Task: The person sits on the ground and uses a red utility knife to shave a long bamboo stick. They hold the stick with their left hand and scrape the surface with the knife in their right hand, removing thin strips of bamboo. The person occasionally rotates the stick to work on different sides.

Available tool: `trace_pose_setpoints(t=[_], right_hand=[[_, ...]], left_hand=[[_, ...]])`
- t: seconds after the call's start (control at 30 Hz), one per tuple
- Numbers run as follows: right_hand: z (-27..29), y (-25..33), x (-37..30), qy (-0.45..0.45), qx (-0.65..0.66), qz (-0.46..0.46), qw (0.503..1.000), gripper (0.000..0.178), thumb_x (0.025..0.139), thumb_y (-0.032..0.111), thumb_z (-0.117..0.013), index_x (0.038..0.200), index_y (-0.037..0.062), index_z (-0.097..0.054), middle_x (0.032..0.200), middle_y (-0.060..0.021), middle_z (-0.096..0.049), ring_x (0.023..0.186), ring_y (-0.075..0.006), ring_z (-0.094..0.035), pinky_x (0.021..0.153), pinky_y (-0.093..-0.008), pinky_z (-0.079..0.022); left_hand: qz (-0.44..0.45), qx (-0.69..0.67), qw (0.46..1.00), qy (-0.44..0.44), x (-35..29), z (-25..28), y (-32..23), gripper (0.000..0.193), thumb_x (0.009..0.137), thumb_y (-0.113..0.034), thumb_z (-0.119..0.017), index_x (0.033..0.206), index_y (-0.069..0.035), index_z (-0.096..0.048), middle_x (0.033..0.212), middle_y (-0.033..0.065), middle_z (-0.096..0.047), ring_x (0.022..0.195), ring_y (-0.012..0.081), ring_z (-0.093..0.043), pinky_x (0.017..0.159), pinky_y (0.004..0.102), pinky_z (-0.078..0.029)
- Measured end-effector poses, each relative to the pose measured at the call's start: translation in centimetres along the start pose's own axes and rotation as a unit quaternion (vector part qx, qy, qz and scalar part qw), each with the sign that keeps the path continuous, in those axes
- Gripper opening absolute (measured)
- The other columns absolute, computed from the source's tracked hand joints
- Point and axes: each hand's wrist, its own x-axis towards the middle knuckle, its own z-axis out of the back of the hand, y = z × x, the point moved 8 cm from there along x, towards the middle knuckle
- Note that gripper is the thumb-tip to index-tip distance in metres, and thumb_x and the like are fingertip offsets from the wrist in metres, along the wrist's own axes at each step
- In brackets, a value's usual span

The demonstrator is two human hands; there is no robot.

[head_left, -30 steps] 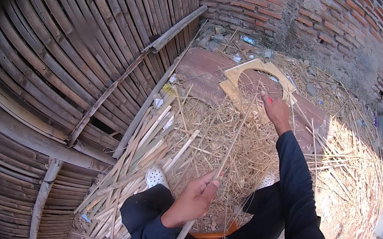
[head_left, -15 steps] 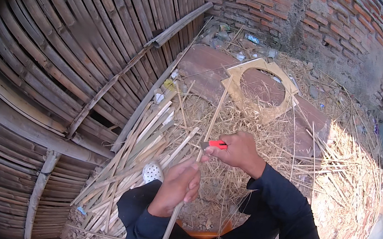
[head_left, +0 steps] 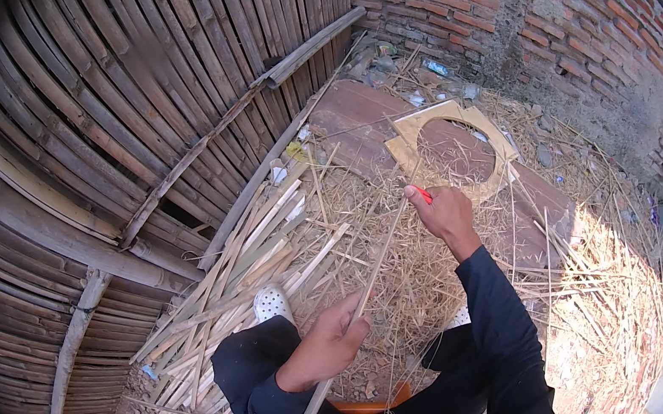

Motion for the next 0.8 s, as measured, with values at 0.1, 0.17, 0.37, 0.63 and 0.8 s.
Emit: trace_pose_setpoints(t=[0.1,0.17,0.37,0.63,0.8], right_hand=[[-0.2,0.8,-0.4,0.016,0.003,0.027,1.0,0.07,0.081,0.071,-0.045,0.063,0.0074,-0.067,0.055,-0.0166,-0.059,0.054,-0.0362,-0.06,0.054,-0.0446,-0.047],[-1.8,5.9,-5.2,0.054,0.051,0.125,0.989,0.068,0.08,0.071,-0.047,0.064,0.0082,-0.068,0.054,-0.0159,-0.058,0.054,-0.0357,-0.06,0.053,-0.0445,-0.047],[-2.1,6.7,-5.1,0.067,0.027,0.162,0.984,0.065,0.075,0.072,-0.053,0.064,0.0104,-0.068,0.051,-0.0124,-0.057,0.051,-0.0323,-0.059,0.05,-0.0417,-0.045],[-0.2,2.8,-0.8,-0.03,0.0,0.1,0.995,0.068,0.076,0.072,-0.052,0.061,0.0064,-0.066,0.051,-0.0148,-0.056,0.053,-0.0343,-0.059,0.051,-0.0437,-0.045],[-0.5,1.2,0.2,-0.037,-0.012,0.069,0.997,0.068,0.078,0.07,-0.051,0.061,0.0065,-0.067,0.053,-0.0156,-0.057,0.055,-0.0349,-0.059,0.053,-0.0439,-0.046]], left_hand=[[0.04,-0.037,0.999,-0.004,-0.4,0.2,0.2,0.039,0.096,-0.004,-0.04,0.135,-0.001,-0.039,0.053,-0.0061,-0.04,0.039,0.0026,-0.034,0.039,0.0203,-0.029],[0.04,-0.075,0.996,-0.017,-0.2,1.1,-0.5,0.038,0.096,-0.005,-0.039,0.134,-0.001,-0.039,0.053,-0.0058,-0.04,0.039,0.0029,-0.034,0.039,0.02,-0.03],[0.045,-0.087,0.995,-0.034,-0.6,1.7,0.0,0.037,0.097,-0.006,-0.038,0.133,0.0,-0.038,0.055,-0.0051,-0.04,0.039,0.003,-0.033,0.04,0.0196,-0.031],[0.04,-0.088,0.995,-0.001,-1.2,0.9,0.5,0.04,0.097,-0.006,-0.039,0.136,-0.001,-0.035,0.057,-0.0051,-0.04,0.04,0.0028,-0.034,0.042,0.0198,-0.032],[0.045,-0.085,0.995,-0.002,-1.0,0.7,0.5,0.04,0.097,-0.007,-0.039,0.136,-0.001,-0.035,0.056,-0.006,-0.04,0.042,0.0029,-0.035,0.042,0.0199,-0.032]])
